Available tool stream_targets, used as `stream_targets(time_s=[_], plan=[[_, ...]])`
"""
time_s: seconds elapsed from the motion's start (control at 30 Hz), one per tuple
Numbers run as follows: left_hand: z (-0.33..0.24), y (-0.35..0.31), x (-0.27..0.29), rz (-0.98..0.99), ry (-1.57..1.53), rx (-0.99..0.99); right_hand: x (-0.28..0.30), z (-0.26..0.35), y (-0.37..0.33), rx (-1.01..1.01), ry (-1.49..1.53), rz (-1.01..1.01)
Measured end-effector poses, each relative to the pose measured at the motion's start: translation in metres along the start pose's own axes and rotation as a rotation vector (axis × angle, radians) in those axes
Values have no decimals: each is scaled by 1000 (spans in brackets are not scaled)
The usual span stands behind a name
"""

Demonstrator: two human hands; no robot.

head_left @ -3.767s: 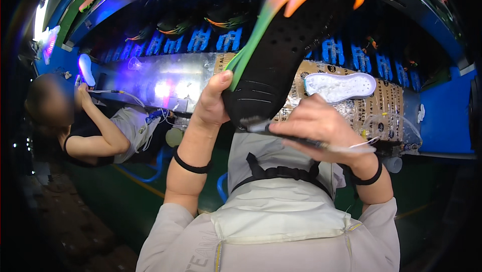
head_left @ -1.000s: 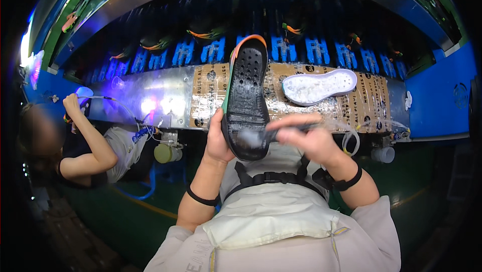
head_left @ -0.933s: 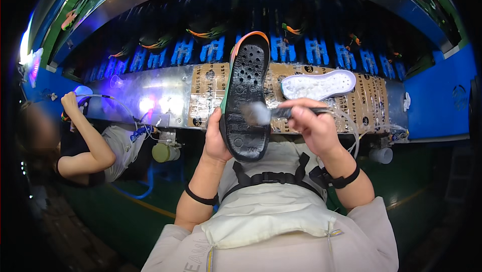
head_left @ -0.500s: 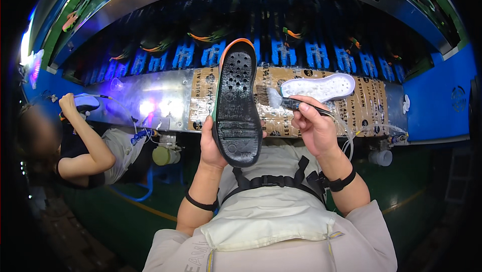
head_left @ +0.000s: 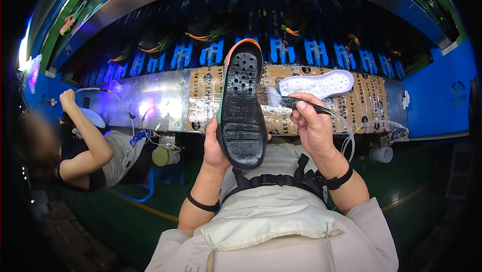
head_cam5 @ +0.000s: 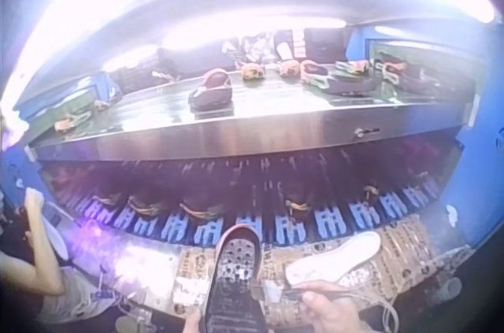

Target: Applying glue or primer to shoe outsoles at a factory workstation.

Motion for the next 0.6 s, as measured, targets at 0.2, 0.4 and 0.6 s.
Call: stream_targets(time_s=[0.2, 0.4, 0.6], plan=[[3, 1, 0, 0, -28, 8, 3, 0, 0, -6, -3, -2], [7, 1, -7, 47, -22, 14, 3, 0, -1, -39, 5, 16], [15, 3, -9, 32, 44, 18, -38, 37, 1, 532, -861, 183]])
Point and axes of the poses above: each hand's wrist, its own y-axis towards the middle knuckle, its own x-axis out of the back of the hand, z = x × y, the point moved 6 cm from there along y, towards the middle knuckle, and after that the axes turned 5 degrees about x, right-handed, at the moved point
